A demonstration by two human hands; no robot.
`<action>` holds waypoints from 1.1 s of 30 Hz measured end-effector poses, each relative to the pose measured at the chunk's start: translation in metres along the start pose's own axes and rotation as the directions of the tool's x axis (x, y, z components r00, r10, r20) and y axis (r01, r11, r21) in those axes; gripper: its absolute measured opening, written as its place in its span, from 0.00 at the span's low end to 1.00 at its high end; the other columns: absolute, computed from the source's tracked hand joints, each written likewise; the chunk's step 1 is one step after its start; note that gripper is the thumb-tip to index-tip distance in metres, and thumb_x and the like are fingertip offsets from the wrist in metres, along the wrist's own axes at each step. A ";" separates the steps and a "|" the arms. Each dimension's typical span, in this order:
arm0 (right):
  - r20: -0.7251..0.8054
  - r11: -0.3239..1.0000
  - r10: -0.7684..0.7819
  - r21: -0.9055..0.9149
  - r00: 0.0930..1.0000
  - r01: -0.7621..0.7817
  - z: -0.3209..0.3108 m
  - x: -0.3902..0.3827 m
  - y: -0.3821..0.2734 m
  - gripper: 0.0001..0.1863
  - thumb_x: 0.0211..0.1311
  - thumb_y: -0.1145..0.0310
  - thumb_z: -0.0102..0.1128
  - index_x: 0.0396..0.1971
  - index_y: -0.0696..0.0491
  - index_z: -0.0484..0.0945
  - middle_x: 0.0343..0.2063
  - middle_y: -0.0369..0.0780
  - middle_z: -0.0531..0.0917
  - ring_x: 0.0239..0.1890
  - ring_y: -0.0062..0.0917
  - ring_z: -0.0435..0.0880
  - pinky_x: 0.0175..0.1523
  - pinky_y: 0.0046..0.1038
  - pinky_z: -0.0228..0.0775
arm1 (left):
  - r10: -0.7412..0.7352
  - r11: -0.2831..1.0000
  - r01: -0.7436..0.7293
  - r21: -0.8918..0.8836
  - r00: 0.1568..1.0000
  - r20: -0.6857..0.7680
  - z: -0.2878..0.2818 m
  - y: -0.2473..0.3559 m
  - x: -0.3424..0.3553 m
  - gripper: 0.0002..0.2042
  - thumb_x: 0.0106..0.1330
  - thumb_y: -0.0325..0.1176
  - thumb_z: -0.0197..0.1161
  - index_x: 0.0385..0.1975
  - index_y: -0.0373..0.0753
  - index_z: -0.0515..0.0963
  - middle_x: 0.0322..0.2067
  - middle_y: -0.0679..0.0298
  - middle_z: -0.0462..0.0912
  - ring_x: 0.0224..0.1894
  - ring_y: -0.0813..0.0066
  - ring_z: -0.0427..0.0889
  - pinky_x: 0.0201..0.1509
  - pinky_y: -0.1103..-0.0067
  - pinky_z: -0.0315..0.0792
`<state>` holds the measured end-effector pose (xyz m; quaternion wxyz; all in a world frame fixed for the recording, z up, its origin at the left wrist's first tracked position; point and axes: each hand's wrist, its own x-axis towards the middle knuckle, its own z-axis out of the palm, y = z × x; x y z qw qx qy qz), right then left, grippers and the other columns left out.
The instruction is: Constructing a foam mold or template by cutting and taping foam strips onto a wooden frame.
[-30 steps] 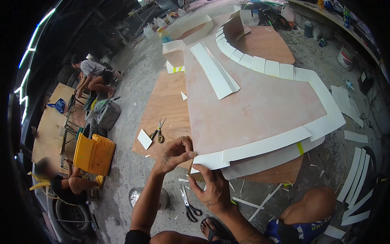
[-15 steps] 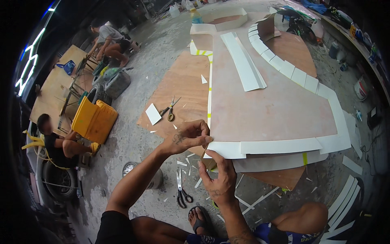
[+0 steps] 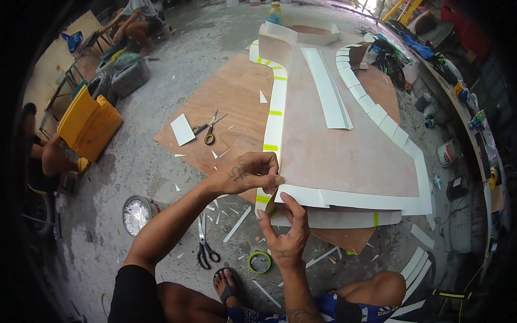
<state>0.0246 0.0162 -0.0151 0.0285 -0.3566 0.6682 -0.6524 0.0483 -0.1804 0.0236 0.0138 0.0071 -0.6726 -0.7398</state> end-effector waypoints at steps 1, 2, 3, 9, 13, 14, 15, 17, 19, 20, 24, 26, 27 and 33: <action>0.010 1.000 -0.006 -0.015 1.000 0.006 -0.001 0.000 0.003 0.27 0.54 0.76 0.74 0.53 0.58 0.73 0.48 0.45 0.78 0.46 0.34 0.83 0.50 0.32 0.80 | -0.002 1.000 0.001 -0.024 1.000 -0.012 0.001 -0.001 0.000 0.11 0.69 0.33 0.65 0.30 0.38 0.71 0.27 0.68 0.79 0.32 0.81 0.80 0.40 0.81 0.75; 0.012 0.999 -0.015 -0.044 1.000 0.016 -0.002 -0.001 0.006 0.27 0.54 0.76 0.74 0.53 0.58 0.73 0.48 0.45 0.78 0.46 0.33 0.83 0.50 0.32 0.80 | -0.009 0.999 0.007 -0.046 1.000 -0.024 0.002 -0.002 -0.002 0.11 0.69 0.33 0.66 0.30 0.38 0.71 0.27 0.68 0.79 0.32 0.81 0.79 0.40 0.81 0.75; 0.013 0.997 -0.024 -0.070 1.000 0.025 -0.003 -0.001 0.008 0.26 0.54 0.76 0.74 0.53 0.58 0.73 0.47 0.44 0.78 0.47 0.32 0.83 0.50 0.31 0.81 | -0.002 0.999 0.001 -0.054 1.000 -0.026 0.001 -0.003 -0.001 0.11 0.69 0.33 0.66 0.30 0.38 0.71 0.27 0.68 0.79 0.32 0.81 0.79 0.40 0.81 0.75; -0.017 0.999 0.003 -0.037 1.000 -0.004 -0.001 -0.002 0.008 0.25 0.55 0.76 0.74 0.51 0.58 0.73 0.45 0.45 0.78 0.45 0.33 0.84 0.49 0.32 0.81 | 0.006 0.999 -0.005 -0.042 1.000 0.011 -0.001 -0.005 0.003 0.11 0.69 0.34 0.66 0.29 0.38 0.71 0.27 0.68 0.79 0.32 0.82 0.80 0.40 0.82 0.75; -0.016 0.999 0.010 -0.046 1.000 -0.011 -0.001 -0.002 0.006 0.24 0.55 0.76 0.73 0.51 0.58 0.73 0.45 0.45 0.78 0.44 0.34 0.84 0.48 0.32 0.81 | -0.005 1.000 0.005 0.001 1.000 -0.012 0.000 -0.002 0.001 0.11 0.69 0.33 0.66 0.28 0.38 0.71 0.26 0.68 0.79 0.32 0.82 0.79 0.40 0.82 0.75; -0.011 0.998 -0.003 -0.055 1.000 0.002 -0.001 -0.001 0.006 0.24 0.55 0.76 0.73 0.51 0.58 0.73 0.45 0.45 0.78 0.44 0.34 0.85 0.47 0.32 0.81 | 0.000 1.000 0.000 0.005 1.000 -0.014 0.000 -0.001 0.001 0.11 0.69 0.33 0.66 0.28 0.38 0.71 0.26 0.68 0.79 0.32 0.82 0.79 0.40 0.82 0.75; -0.005 0.998 -0.015 -0.064 1.000 0.015 -0.001 -0.001 0.007 0.24 0.55 0.76 0.73 0.51 0.58 0.73 0.45 0.45 0.78 0.44 0.34 0.85 0.47 0.32 0.81 | -0.001 1.000 0.001 0.007 1.000 -0.010 0.001 0.001 0.002 0.11 0.69 0.33 0.66 0.28 0.38 0.71 0.26 0.68 0.79 0.32 0.82 0.79 0.40 0.82 0.75; -0.006 0.998 -0.013 -0.059 1.000 0.013 -0.001 0.000 0.004 0.25 0.55 0.77 0.73 0.51 0.58 0.72 0.45 0.45 0.78 0.44 0.34 0.85 0.46 0.32 0.81 | -0.017 0.998 0.018 0.059 1.000 -0.010 0.001 0.006 0.001 0.11 0.70 0.33 0.65 0.28 0.38 0.71 0.26 0.68 0.79 0.32 0.82 0.79 0.40 0.82 0.75; -0.004 0.999 -0.012 -0.051 1.000 0.012 -0.001 0.000 0.002 0.25 0.55 0.77 0.73 0.52 0.57 0.72 0.45 0.45 0.78 0.44 0.34 0.85 0.46 0.31 0.81 | -0.022 0.998 0.022 0.062 1.000 -0.002 0.000 0.005 0.001 0.11 0.70 0.34 0.65 0.29 0.38 0.71 0.26 0.68 0.79 0.32 0.82 0.79 0.41 0.82 0.75; 0.005 0.998 -0.018 -0.058 1.000 0.018 -0.002 0.000 0.001 0.25 0.55 0.77 0.73 0.52 0.57 0.72 0.45 0.45 0.78 0.44 0.34 0.85 0.45 0.31 0.82 | -0.023 0.998 0.023 0.062 1.000 0.004 -0.001 0.005 0.001 0.11 0.70 0.34 0.64 0.29 0.38 0.71 0.26 0.68 0.79 0.32 0.82 0.80 0.41 0.81 0.75; 0.020 1.000 0.008 -0.025 1.000 -0.007 -0.002 0.000 -0.002 0.25 0.56 0.77 0.72 0.53 0.56 0.72 0.45 0.46 0.78 0.44 0.34 0.85 0.44 0.31 0.81 | -0.082 0.997 0.082 -0.014 0.996 0.025 -0.005 0.006 0.001 0.11 0.71 0.34 0.64 0.30 0.38 0.72 0.27 0.67 0.80 0.32 0.80 0.81 0.41 0.81 0.76; 0.017 1.000 0.013 -0.019 1.000 -0.013 -0.001 0.001 -0.003 0.25 0.56 0.77 0.72 0.52 0.56 0.72 0.45 0.46 0.78 0.45 0.35 0.85 0.44 0.31 0.81 | -0.157 0.982 0.154 -0.107 0.988 -0.013 -0.004 0.008 0.002 0.10 0.72 0.35 0.63 0.32 0.38 0.73 0.28 0.67 0.81 0.33 0.79 0.81 0.41 0.80 0.76; 0.015 1.000 0.019 -0.018 1.000 -0.019 -0.001 0.001 -0.003 0.25 0.56 0.77 0.72 0.52 0.56 0.72 0.45 0.46 0.78 0.45 0.35 0.85 0.44 0.32 0.81 | -0.158 0.982 0.156 -0.106 0.987 -0.012 -0.005 0.006 0.002 0.10 0.72 0.35 0.63 0.32 0.38 0.73 0.28 0.67 0.81 0.33 0.79 0.81 0.41 0.80 0.76; 0.016 0.999 0.005 -0.035 1.000 -0.004 -0.001 0.000 0.002 0.25 0.55 0.76 0.73 0.52 0.55 0.73 0.45 0.47 0.78 0.47 0.37 0.84 0.49 0.34 0.80 | -0.151 0.988 0.151 -0.021 0.988 0.015 -0.005 0.007 0.004 0.10 0.69 0.35 0.66 0.31 0.38 0.74 0.27 0.67 0.81 0.32 0.80 0.81 0.41 0.81 0.76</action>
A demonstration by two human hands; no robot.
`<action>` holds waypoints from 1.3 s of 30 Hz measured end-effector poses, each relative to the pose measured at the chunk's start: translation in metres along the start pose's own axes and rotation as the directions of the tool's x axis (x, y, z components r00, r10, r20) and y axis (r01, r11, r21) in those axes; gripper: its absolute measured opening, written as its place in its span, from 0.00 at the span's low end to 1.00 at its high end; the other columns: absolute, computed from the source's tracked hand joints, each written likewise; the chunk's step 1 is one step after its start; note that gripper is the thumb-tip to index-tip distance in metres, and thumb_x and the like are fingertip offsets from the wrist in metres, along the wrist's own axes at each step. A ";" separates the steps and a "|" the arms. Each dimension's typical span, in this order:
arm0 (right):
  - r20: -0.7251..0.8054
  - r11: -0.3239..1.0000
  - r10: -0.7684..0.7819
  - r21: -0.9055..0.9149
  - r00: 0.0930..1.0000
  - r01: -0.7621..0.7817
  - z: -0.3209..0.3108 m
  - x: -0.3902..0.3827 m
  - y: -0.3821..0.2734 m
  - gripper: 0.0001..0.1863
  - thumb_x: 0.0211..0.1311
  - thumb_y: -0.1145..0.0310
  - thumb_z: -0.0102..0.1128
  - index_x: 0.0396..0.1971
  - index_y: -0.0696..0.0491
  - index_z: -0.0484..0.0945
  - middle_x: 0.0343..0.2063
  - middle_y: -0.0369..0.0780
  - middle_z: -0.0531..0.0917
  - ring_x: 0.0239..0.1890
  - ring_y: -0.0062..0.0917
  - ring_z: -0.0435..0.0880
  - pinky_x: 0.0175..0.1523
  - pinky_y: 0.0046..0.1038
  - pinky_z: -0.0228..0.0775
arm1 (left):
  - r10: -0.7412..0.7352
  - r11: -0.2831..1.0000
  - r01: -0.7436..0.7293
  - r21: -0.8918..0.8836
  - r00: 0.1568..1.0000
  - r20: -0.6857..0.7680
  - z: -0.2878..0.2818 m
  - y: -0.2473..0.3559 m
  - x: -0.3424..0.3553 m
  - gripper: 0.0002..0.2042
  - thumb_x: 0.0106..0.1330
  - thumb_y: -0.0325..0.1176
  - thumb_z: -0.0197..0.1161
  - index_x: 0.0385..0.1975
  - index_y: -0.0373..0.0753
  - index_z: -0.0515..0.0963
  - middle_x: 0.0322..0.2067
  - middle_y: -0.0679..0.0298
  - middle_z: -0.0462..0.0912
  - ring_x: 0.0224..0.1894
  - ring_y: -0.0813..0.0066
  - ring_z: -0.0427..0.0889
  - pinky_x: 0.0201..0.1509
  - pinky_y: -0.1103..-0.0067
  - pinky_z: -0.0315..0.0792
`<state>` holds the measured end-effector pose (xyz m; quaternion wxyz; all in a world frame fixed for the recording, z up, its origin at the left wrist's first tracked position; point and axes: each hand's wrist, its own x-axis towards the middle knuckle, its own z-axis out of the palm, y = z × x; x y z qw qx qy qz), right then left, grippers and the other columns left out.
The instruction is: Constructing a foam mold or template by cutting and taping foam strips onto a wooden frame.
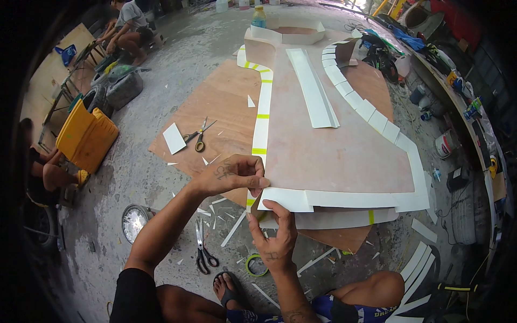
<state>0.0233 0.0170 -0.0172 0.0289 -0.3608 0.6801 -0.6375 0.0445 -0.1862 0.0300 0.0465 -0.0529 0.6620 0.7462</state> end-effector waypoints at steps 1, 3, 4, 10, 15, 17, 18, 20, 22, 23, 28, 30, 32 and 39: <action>-0.005 1.000 0.002 0.001 1.000 -0.002 0.000 0.000 0.000 0.25 0.55 0.76 0.73 0.52 0.55 0.73 0.45 0.47 0.78 0.47 0.37 0.84 0.49 0.34 0.80 | 0.002 1.000 -0.002 0.010 1.000 -0.014 0.001 0.002 0.000 0.10 0.68 0.34 0.67 0.30 0.37 0.74 0.26 0.67 0.81 0.31 0.80 0.81 0.41 0.81 0.76; -0.002 1.000 -0.005 -0.017 1.000 0.005 0.000 -0.001 0.001 0.25 0.55 0.76 0.73 0.52 0.55 0.73 0.45 0.47 0.78 0.47 0.37 0.83 0.50 0.34 0.78 | 0.002 1.000 -0.001 0.018 1.000 -0.019 0.003 0.004 0.001 0.10 0.68 0.33 0.67 0.29 0.37 0.74 0.25 0.67 0.80 0.31 0.80 0.81 0.40 0.81 0.75; -0.009 1.000 -0.002 -0.019 1.000 0.002 0.000 -0.001 0.001 0.25 0.55 0.76 0.73 0.52 0.55 0.73 0.45 0.47 0.78 0.47 0.37 0.83 0.50 0.34 0.78 | 0.012 1.000 -0.011 0.026 1.000 -0.023 0.003 0.006 0.000 0.09 0.67 0.32 0.67 0.29 0.37 0.74 0.25 0.67 0.80 0.31 0.81 0.81 0.39 0.81 0.75; -0.032 0.996 -0.025 -0.082 0.999 0.023 0.000 0.001 0.003 0.26 0.53 0.74 0.75 0.52 0.54 0.73 0.44 0.48 0.78 0.45 0.42 0.81 0.50 0.37 0.75 | -0.018 0.999 0.022 0.050 0.998 -0.063 0.007 0.009 0.003 0.10 0.66 0.30 0.67 0.27 0.38 0.72 0.24 0.68 0.79 0.29 0.81 0.81 0.37 0.82 0.75; -0.072 0.997 -0.058 0.040 0.996 0.061 -0.004 -0.001 0.004 0.27 0.55 0.72 0.74 0.54 0.55 0.71 0.44 0.47 0.79 0.46 0.36 0.81 0.52 0.34 0.77 | -0.045 0.999 0.047 0.023 0.995 -0.091 0.005 0.007 0.003 0.10 0.65 0.29 0.68 0.26 0.39 0.72 0.23 0.68 0.79 0.29 0.81 0.81 0.37 0.82 0.76; -0.141 0.952 -0.045 0.295 0.989 0.086 -0.010 -0.006 0.014 0.23 0.63 0.74 0.65 0.54 0.57 0.65 0.50 0.45 0.74 0.51 0.32 0.80 0.57 0.33 0.78 | -0.051 0.998 0.053 0.028 0.995 -0.081 0.007 0.010 0.004 0.10 0.65 0.29 0.68 0.26 0.38 0.72 0.24 0.68 0.79 0.29 0.80 0.81 0.37 0.82 0.76; -0.141 0.952 -0.045 0.294 0.989 0.086 -0.017 -0.007 0.020 0.23 0.63 0.74 0.65 0.54 0.57 0.65 0.50 0.45 0.74 0.51 0.32 0.80 0.57 0.33 0.78 | -0.062 0.997 0.065 0.037 0.995 -0.075 0.008 0.012 0.004 0.10 0.65 0.29 0.68 0.26 0.38 0.72 0.24 0.68 0.79 0.29 0.80 0.82 0.37 0.81 0.77; -0.210 0.852 0.266 0.507 0.941 -0.128 -0.033 -0.007 0.024 0.15 0.67 0.73 0.60 0.47 0.56 0.66 0.43 0.45 0.77 0.47 0.30 0.81 0.55 0.36 0.79 | -0.068 0.997 0.071 0.041 0.995 -0.079 0.010 0.015 0.005 0.10 0.65 0.29 0.68 0.26 0.38 0.72 0.24 0.67 0.80 0.29 0.80 0.82 0.37 0.81 0.77; -0.206 0.883 0.276 0.440 0.939 -0.163 -0.044 -0.001 0.024 0.14 0.66 0.71 0.61 0.45 0.55 0.66 0.38 0.43 0.77 0.44 0.28 0.80 0.52 0.34 0.78 | -0.063 0.998 0.065 0.026 0.995 -0.073 0.007 0.012 0.003 0.10 0.65 0.28 0.68 0.26 0.38 0.72 0.24 0.67 0.80 0.29 0.80 0.82 0.37 0.81 0.77; -0.197 0.907 0.287 0.370 0.937 -0.200 -0.049 0.000 0.025 0.14 0.65 0.69 0.63 0.42 0.55 0.67 0.33 0.40 0.77 0.41 0.26 0.79 0.49 0.32 0.77 | -0.053 0.998 0.054 0.013 0.995 -0.079 0.004 0.006 0.000 0.10 0.64 0.28 0.68 0.26 0.38 0.72 0.24 0.67 0.80 0.29 0.80 0.82 0.37 0.81 0.77; -0.064 0.781 -0.555 -0.381 0.829 0.494 -0.112 0.025 -0.020 0.16 0.57 0.66 0.70 0.36 0.54 0.70 0.28 0.36 0.71 0.38 0.27 0.73 0.50 0.30 0.68 | -0.061 0.998 0.063 0.018 0.994 -0.094 0.010 0.009 0.005 0.09 0.64 0.29 0.68 0.27 0.39 0.72 0.24 0.67 0.80 0.29 0.80 0.82 0.37 0.81 0.77; 0.099 0.747 -0.488 -0.466 0.867 0.473 -0.125 0.057 -0.074 0.19 0.51 0.69 0.74 0.41 0.56 0.75 0.34 0.40 0.77 0.45 0.33 0.76 0.56 0.36 0.68 | -0.052 0.997 0.055 0.046 0.996 -0.076 0.010 0.007 0.005 0.13 0.66 0.35 0.69 0.26 0.41 0.71 0.24 0.68 0.81 0.29 0.83 0.81 0.36 0.84 0.75; 0.490 0.699 -0.197 -0.537 0.849 0.472 -0.123 0.093 -0.090 0.25 0.46 0.68 0.77 0.46 0.54 0.80 0.45 0.42 0.82 0.54 0.39 0.76 0.59 0.39 0.67 | -0.079 0.996 0.083 0.042 0.992 -0.099 0.006 0.003 -0.008 0.13 0.65 0.36 0.69 0.26 0.42 0.71 0.24 0.68 0.81 0.29 0.83 0.81 0.36 0.84 0.75; 0.672 0.693 -0.013 -0.528 0.740 0.491 -0.128 0.112 -0.039 0.24 0.51 0.67 0.70 0.50 0.53 0.81 0.47 0.41 0.81 0.52 0.37 0.79 0.57 0.37 0.72 | 0.039 0.881 0.087 0.466 0.966 -0.254 0.001 0.045 -0.034 0.21 0.71 0.47 0.62 0.25 0.34 0.79 0.21 0.64 0.81 0.24 0.80 0.81 0.27 0.81 0.75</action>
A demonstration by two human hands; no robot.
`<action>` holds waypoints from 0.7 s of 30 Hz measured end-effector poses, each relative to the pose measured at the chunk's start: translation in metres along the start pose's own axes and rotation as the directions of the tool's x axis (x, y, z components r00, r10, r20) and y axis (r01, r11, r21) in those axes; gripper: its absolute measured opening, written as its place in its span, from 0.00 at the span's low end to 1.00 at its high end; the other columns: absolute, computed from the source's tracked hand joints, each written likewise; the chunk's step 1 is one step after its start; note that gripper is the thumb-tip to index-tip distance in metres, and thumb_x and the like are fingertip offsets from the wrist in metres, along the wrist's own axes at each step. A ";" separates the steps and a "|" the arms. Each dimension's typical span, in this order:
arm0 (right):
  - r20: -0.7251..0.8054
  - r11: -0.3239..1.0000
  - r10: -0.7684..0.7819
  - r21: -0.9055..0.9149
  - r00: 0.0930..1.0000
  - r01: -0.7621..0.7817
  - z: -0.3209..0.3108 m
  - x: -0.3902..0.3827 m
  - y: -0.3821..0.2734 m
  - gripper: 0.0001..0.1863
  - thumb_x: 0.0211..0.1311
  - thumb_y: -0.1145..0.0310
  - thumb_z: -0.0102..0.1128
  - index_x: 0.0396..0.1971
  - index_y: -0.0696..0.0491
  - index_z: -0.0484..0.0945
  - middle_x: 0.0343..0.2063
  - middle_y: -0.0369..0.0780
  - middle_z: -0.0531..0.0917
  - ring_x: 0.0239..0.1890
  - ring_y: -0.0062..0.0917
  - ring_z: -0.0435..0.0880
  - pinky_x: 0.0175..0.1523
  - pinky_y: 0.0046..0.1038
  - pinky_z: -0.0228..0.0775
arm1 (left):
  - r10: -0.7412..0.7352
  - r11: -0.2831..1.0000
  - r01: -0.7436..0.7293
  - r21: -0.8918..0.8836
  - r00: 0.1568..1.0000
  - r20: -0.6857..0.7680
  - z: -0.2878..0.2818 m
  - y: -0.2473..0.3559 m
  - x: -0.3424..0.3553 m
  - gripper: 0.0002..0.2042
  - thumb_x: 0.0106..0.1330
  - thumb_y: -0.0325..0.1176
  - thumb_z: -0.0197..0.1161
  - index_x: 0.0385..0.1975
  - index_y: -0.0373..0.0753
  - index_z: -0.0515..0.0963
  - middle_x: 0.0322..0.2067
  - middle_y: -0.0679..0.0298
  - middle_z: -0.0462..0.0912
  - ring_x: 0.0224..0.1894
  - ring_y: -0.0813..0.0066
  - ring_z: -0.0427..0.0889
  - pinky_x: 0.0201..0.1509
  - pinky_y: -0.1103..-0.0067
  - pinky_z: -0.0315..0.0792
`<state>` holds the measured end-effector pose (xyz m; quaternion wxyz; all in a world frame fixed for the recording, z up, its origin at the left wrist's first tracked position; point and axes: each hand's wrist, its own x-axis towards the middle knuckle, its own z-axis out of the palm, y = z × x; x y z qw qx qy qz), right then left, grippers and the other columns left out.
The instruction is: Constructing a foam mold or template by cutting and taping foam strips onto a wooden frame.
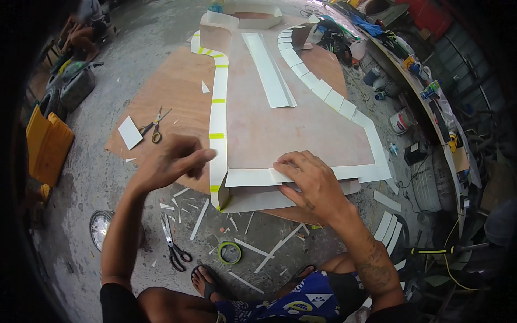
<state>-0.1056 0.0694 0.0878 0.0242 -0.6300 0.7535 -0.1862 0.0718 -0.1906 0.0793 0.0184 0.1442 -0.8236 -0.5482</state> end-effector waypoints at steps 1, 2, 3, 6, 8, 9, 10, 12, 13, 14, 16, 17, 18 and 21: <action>0.007 0.999 -0.016 -0.034 1.000 0.016 -0.005 -0.002 0.004 0.24 0.50 0.68 0.70 0.50 0.52 0.81 0.45 0.41 0.81 0.50 0.36 0.79 0.55 0.37 0.73 | 0.010 1.000 -0.010 -0.018 1.000 0.006 0.003 0.012 -0.008 0.21 0.71 0.47 0.62 0.25 0.34 0.79 0.21 0.64 0.81 0.24 0.80 0.81 0.27 0.81 0.75; 0.013 0.999 -0.005 -0.042 1.000 0.005 -0.006 -0.003 0.008 0.24 0.50 0.68 0.70 0.50 0.52 0.81 0.45 0.41 0.81 0.50 0.36 0.79 0.55 0.37 0.73 | -0.091 0.986 0.116 -0.123 0.977 0.192 0.010 0.021 -0.020 0.20 0.73 0.47 0.59 0.27 0.34 0.79 0.20 0.64 0.81 0.22 0.79 0.81 0.26 0.80 0.75; 0.018 0.997 -0.051 -0.057 0.999 0.052 -0.003 0.000 0.011 0.24 0.49 0.68 0.70 0.50 0.52 0.81 0.45 0.40 0.81 0.49 0.35 0.79 0.53 0.36 0.75 | -0.178 0.946 0.262 -0.190 0.912 0.371 0.021 0.023 -0.033 0.20 0.75 0.47 0.57 0.29 0.33 0.78 0.19 0.63 0.80 0.20 0.78 0.80 0.24 0.80 0.75; 0.012 0.988 -0.119 -0.093 0.993 0.120 0.000 0.006 0.007 0.25 0.48 0.69 0.69 0.50 0.52 0.81 0.44 0.38 0.81 0.47 0.33 0.80 0.48 0.34 0.77 | 0.074 0.925 0.044 -0.376 0.953 0.295 0.111 -0.003 -0.046 0.19 0.79 0.43 0.48 0.35 0.32 0.75 0.19 0.62 0.80 0.17 0.77 0.79 0.22 0.80 0.74; -0.011 0.985 -0.149 -0.093 0.989 0.147 0.006 0.011 0.003 0.25 0.47 0.70 0.69 0.50 0.52 0.81 0.44 0.38 0.81 0.47 0.33 0.80 0.45 0.33 0.78 | 0.048 0.875 0.024 -0.484 0.990 0.135 0.150 -0.011 -0.030 0.18 0.80 0.41 0.44 0.37 0.32 0.74 0.19 0.63 0.80 0.16 0.77 0.79 0.21 0.81 0.74; -0.010 0.984 -0.139 -0.114 0.990 0.137 0.006 0.011 0.002 0.25 0.47 0.70 0.69 0.50 0.52 0.81 0.44 0.37 0.81 0.46 0.32 0.80 0.43 0.33 0.79 | 0.045 0.830 -0.024 -0.557 0.999 0.024 0.167 -0.018 -0.017 0.18 0.81 0.40 0.43 0.37 0.32 0.74 0.20 0.62 0.79 0.16 0.77 0.79 0.21 0.81 0.74; -0.011 0.983 -0.130 -0.131 0.991 0.127 0.006 0.011 0.001 0.25 0.46 0.69 0.69 0.50 0.52 0.81 0.44 0.37 0.81 0.46 0.32 0.80 0.42 0.33 0.79 | 0.047 0.830 -0.030 -0.557 0.999 0.016 0.176 -0.021 -0.009 0.18 0.81 0.40 0.43 0.37 0.32 0.74 0.20 0.62 0.79 0.16 0.77 0.79 0.21 0.81 0.74; -0.008 0.982 -0.132 -0.139 0.991 0.130 0.004 0.009 0.002 0.25 0.46 0.69 0.69 0.50 0.52 0.81 0.44 0.37 0.81 0.45 0.32 0.80 0.41 0.33 0.79 | -0.028 0.686 -0.068 -0.724 0.993 -0.119 0.191 -0.019 0.006 0.16 0.80 0.38 0.43 0.39 0.32 0.73 0.20 0.61 0.79 0.16 0.77 0.78 0.20 0.81 0.73; -0.012 0.982 -0.132 -0.137 0.991 0.129 0.005 0.009 0.002 0.26 0.46 0.68 0.69 0.50 0.52 0.81 0.44 0.37 0.81 0.45 0.32 0.81 0.41 0.33 0.79 | -0.028 0.682 -0.073 -0.727 0.992 -0.126 0.194 -0.019 0.009 0.16 0.80 0.38 0.43 0.39 0.32 0.73 0.20 0.61 0.79 0.16 0.77 0.78 0.20 0.81 0.73; -0.013 0.979 -0.138 -0.151 0.990 0.135 0.007 0.007 0.003 0.26 0.47 0.68 0.69 0.51 0.52 0.81 0.44 0.37 0.81 0.45 0.33 0.80 0.40 0.33 0.79 | -0.036 0.679 -0.075 -0.730 0.990 -0.135 0.194 -0.017 0.013 0.15 0.80 0.37 0.43 0.39 0.31 0.73 0.20 0.61 0.79 0.16 0.77 0.78 0.20 0.81 0.73; -0.018 0.978 -0.147 -0.149 0.989 0.143 0.009 0.006 0.005 0.26 0.47 0.68 0.68 0.51 0.53 0.81 0.44 0.37 0.81 0.46 0.33 0.80 0.40 0.33 0.79 | -0.037 0.649 -0.085 -0.756 0.989 -0.143 0.195 -0.017 0.020 0.12 0.79 0.32 0.44 0.40 0.30 0.73 0.20 0.61 0.78 0.16 0.76 0.78 0.19 0.81 0.73; -0.026 0.979 -0.150 -0.143 0.988 0.145 0.009 0.005 0.005 0.25 0.48 0.68 0.68 0.51 0.53 0.81 0.44 0.38 0.81 0.46 0.33 0.80 0.39 0.33 0.79 | -0.038 0.651 -0.084 -0.754 0.989 -0.142 0.194 -0.017 0.021 0.12 0.79 0.32 0.44 0.40 0.30 0.73 0.20 0.61 0.78 0.16 0.76 0.78 0.19 0.81 0.73; -0.020 0.980 -0.150 -0.133 0.989 0.146 0.008 0.004 0.004 0.25 0.48 0.67 0.68 0.50 0.54 0.81 0.44 0.38 0.81 0.46 0.33 0.80 0.38 0.33 0.79 | -0.031 0.684 -0.093 -0.723 0.987 -0.156 0.194 -0.015 0.020 0.12 0.79 0.31 0.44 0.40 0.30 0.73 0.20 0.61 0.78 0.17 0.76 0.79 0.20 0.81 0.73; -0.041 0.984 -0.144 -0.116 0.989 0.138 0.007 0.006 0.005 0.28 0.41 0.71 0.71 0.50 0.51 0.83 0.41 0.38 0.83 0.42 0.33 0.82 0.39 0.32 0.80 | -0.030 0.734 -0.098 -0.672 0.984 -0.177 0.193 -0.019 0.018 0.11 0.78 0.30 0.44 0.40 0.29 0.73 0.20 0.61 0.79 0.18 0.76 0.79 0.20 0.81 0.74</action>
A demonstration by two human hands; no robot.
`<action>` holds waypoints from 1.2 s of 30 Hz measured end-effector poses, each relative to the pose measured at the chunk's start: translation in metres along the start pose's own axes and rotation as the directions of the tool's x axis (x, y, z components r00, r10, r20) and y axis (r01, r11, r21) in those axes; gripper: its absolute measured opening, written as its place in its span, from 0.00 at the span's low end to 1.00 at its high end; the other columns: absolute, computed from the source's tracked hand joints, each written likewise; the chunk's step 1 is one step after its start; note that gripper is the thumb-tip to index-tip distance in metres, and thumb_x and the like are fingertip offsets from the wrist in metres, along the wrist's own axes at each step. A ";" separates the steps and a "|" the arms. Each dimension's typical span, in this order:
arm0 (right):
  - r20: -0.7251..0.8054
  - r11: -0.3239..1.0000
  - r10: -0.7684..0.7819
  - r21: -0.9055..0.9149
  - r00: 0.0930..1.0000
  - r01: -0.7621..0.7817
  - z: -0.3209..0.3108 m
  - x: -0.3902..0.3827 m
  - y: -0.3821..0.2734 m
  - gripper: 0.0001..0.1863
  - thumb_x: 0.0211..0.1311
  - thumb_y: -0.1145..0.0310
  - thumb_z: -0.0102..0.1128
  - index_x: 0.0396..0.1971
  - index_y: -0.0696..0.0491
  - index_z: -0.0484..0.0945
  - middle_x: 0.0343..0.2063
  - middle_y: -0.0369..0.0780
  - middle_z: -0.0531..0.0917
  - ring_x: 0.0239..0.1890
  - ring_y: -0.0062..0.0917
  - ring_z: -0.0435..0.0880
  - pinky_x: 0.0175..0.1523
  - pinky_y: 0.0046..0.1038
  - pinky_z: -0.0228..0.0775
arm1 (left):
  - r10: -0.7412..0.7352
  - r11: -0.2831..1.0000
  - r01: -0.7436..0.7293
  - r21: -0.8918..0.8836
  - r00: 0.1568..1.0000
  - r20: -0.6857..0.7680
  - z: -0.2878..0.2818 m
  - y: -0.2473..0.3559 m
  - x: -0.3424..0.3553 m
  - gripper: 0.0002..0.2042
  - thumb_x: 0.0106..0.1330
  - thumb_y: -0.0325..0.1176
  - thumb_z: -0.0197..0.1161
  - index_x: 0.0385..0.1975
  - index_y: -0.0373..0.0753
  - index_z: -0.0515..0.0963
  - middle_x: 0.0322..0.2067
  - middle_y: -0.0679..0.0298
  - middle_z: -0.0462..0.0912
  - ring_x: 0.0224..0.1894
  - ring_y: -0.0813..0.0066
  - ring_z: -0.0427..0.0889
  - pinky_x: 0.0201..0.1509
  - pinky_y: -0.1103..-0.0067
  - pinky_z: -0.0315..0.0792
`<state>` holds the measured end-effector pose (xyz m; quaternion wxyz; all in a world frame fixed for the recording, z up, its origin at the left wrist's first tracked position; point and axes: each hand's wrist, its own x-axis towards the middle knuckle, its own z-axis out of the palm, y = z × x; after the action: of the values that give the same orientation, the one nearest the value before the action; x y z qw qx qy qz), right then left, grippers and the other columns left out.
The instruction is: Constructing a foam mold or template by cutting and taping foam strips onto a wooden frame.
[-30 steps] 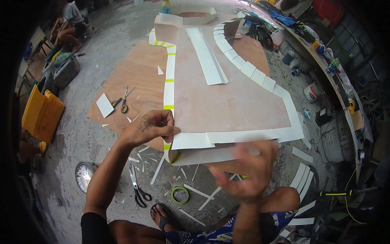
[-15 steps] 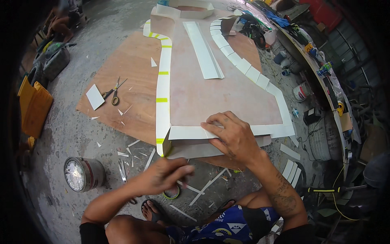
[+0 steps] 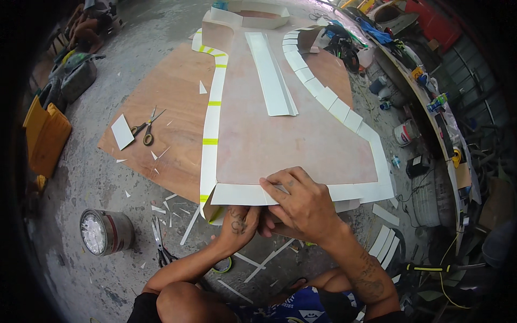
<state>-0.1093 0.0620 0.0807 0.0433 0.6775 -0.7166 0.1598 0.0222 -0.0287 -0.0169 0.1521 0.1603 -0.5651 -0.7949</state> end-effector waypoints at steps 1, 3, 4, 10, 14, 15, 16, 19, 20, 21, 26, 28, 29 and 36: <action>-0.005 1.000 0.005 0.010 1.000 -0.005 0.001 0.000 0.001 0.28 0.41 0.71 0.71 0.50 0.51 0.83 0.41 0.38 0.83 0.42 0.33 0.82 0.39 0.32 0.80 | 0.008 1.000 -0.008 0.016 1.000 -0.009 -0.002 -0.001 -0.001 0.11 0.78 0.29 0.45 0.40 0.29 0.73 0.21 0.61 0.79 0.18 0.76 0.80 0.20 0.81 0.74; 0.053 0.999 -0.027 -0.016 0.998 0.028 0.000 0.000 0.003 0.26 0.47 0.67 0.71 0.51 0.56 0.81 0.43 0.37 0.81 0.47 0.31 0.80 0.38 0.31 0.79 | -0.012 1.000 0.012 0.028 1.000 -0.008 -0.005 0.001 -0.001 0.11 0.78 0.29 0.45 0.39 0.29 0.74 0.21 0.60 0.79 0.19 0.76 0.80 0.20 0.81 0.74; 0.052 1.000 -0.020 -0.012 0.998 0.021 0.000 0.000 0.003 0.26 0.47 0.67 0.71 0.51 0.56 0.81 0.43 0.37 0.81 0.47 0.31 0.80 0.38 0.31 0.79 | -0.024 0.999 0.025 0.035 1.000 -0.009 -0.005 0.001 -0.001 0.11 0.77 0.29 0.46 0.39 0.29 0.74 0.21 0.60 0.80 0.19 0.76 0.80 0.21 0.81 0.74; 0.045 0.999 -0.034 -0.008 0.998 0.034 -0.001 0.000 0.005 0.27 0.45 0.67 0.72 0.50 0.56 0.82 0.41 0.37 0.82 0.46 0.31 0.80 0.37 0.29 0.79 | 0.016 0.997 -0.017 0.072 1.000 0.015 -0.007 0.000 -0.002 0.11 0.77 0.29 0.46 0.38 0.29 0.74 0.22 0.61 0.79 0.21 0.77 0.81 0.22 0.81 0.76; 0.034 1.000 -0.023 -0.004 0.999 0.023 0.001 0.001 0.004 0.28 0.43 0.67 0.73 0.49 0.57 0.82 0.41 0.37 0.82 0.45 0.31 0.80 0.37 0.30 0.79 | -0.019 1.000 0.019 0.006 1.000 0.007 -0.009 0.002 -0.004 0.12 0.78 0.30 0.45 0.38 0.29 0.74 0.25 0.60 0.80 0.22 0.77 0.82 0.23 0.81 0.77; 0.028 1.000 -0.023 -0.001 0.999 0.023 0.001 0.001 0.004 0.28 0.43 0.67 0.73 0.49 0.57 0.82 0.40 0.38 0.82 0.44 0.31 0.80 0.37 0.30 0.79 | -0.033 0.999 0.033 0.009 0.999 0.015 -0.010 0.002 -0.004 0.12 0.78 0.30 0.45 0.38 0.29 0.74 0.27 0.60 0.79 0.23 0.77 0.82 0.23 0.81 0.77; 0.030 1.000 -0.021 -0.002 0.999 0.021 0.002 0.002 0.004 0.28 0.43 0.67 0.73 0.49 0.57 0.82 0.40 0.38 0.82 0.44 0.31 0.80 0.37 0.30 0.79 | -0.046 0.999 0.045 0.013 0.999 0.024 -0.011 0.002 -0.004 0.12 0.78 0.30 0.45 0.38 0.29 0.74 0.28 0.60 0.79 0.24 0.76 0.82 0.23 0.81 0.77; 0.018 1.000 -0.023 -0.005 1.000 0.023 0.003 0.002 0.002 0.28 0.42 0.68 0.73 0.49 0.58 0.82 0.40 0.38 0.82 0.44 0.32 0.80 0.37 0.30 0.79 | -0.051 0.996 0.051 -0.079 0.999 0.000 -0.012 0.002 -0.007 0.12 0.78 0.31 0.45 0.38 0.30 0.74 0.28 0.60 0.79 0.24 0.77 0.82 0.23 0.82 0.77; 0.008 1.000 -0.022 -0.004 1.000 0.022 0.004 0.002 0.002 0.28 0.42 0.69 0.73 0.48 0.58 0.82 0.40 0.38 0.82 0.44 0.32 0.80 0.37 0.30 0.79 | -0.051 0.995 0.051 -0.082 0.999 0.000 -0.012 0.002 -0.007 0.12 0.78 0.31 0.45 0.38 0.30 0.74 0.28 0.60 0.79 0.24 0.77 0.82 0.23 0.82 0.77; -0.003 1.000 -0.023 -0.003 1.000 0.022 0.004 0.002 0.002 0.27 0.41 0.69 0.73 0.48 0.58 0.82 0.39 0.39 0.82 0.43 0.32 0.80 0.38 0.30 0.79 | -0.068 0.995 0.068 -0.072 0.998 0.003 -0.013 0.004 -0.008 0.12 0.78 0.31 0.45 0.38 0.30 0.74 0.28 0.61 0.79 0.24 0.77 0.82 0.23 0.82 0.77; -0.017 1.000 -0.005 0.022 1.000 0.005 0.003 0.003 0.000 0.26 0.41 0.70 0.73 0.46 0.58 0.83 0.37 0.38 0.82 0.41 0.31 0.81 0.36 0.30 0.78 | -0.069 0.994 0.066 -0.092 0.997 -0.029 -0.012 0.007 -0.010 0.12 0.78 0.32 0.45 0.37 0.31 0.73 0.27 0.61 0.78 0.22 0.77 0.81 0.22 0.82 0.77; -0.019 1.000 0.007 0.023 1.000 -0.007 0.002 0.004 0.000 0.25 0.41 0.70 0.73 0.45 0.58 0.83 0.36 0.38 0.82 0.40 0.31 0.81 0.36 0.31 0.78 | -0.117 0.988 0.111 -0.108 0.992 -0.045 -0.010 0.008 -0.008 0.12 0.78 0.31 0.46 0.38 0.31 0.74 0.27 0.62 0.78 0.21 0.78 0.80 0.21 0.82 0.75; -0.022 0.999 0.004 0.043 1.000 -0.003 0.003 0.005 -0.001 0.24 0.41 0.71 0.72 0.44 0.57 0.83 0.35 0.38 0.82 0.39 0.32 0.81 0.36 0.31 0.77 | -0.132 0.986 0.126 -0.113 0.990 -0.047 -0.010 0.007 -0.008 0.12 0.78 0.31 0.46 0.38 0.31 0.74 0.27 0.62 0.78 0.21 0.78 0.80 0.21 0.82 0.75; -0.010 1.000 -0.017 -0.001 1.000 0.017 -0.006 0.013 0.000 0.22 0.41 0.73 0.72 0.42 0.57 0.83 0.34 0.39 0.82 0.36 0.35 0.81 0.38 0.35 0.76 | 0.040 0.993 -0.034 0.116 0.998 -0.056 -0.007 0.015 0.003 0.09 0.75 0.27 0.48 0.37 0.28 0.75 0.23 0.59 0.78 0.17 0.76 0.78 0.19 0.79 0.72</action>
<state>-0.1116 0.0509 0.0901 0.0483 0.6827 -0.7108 0.1624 0.0234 -0.0403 -0.0048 0.1736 0.1813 -0.6083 -0.7530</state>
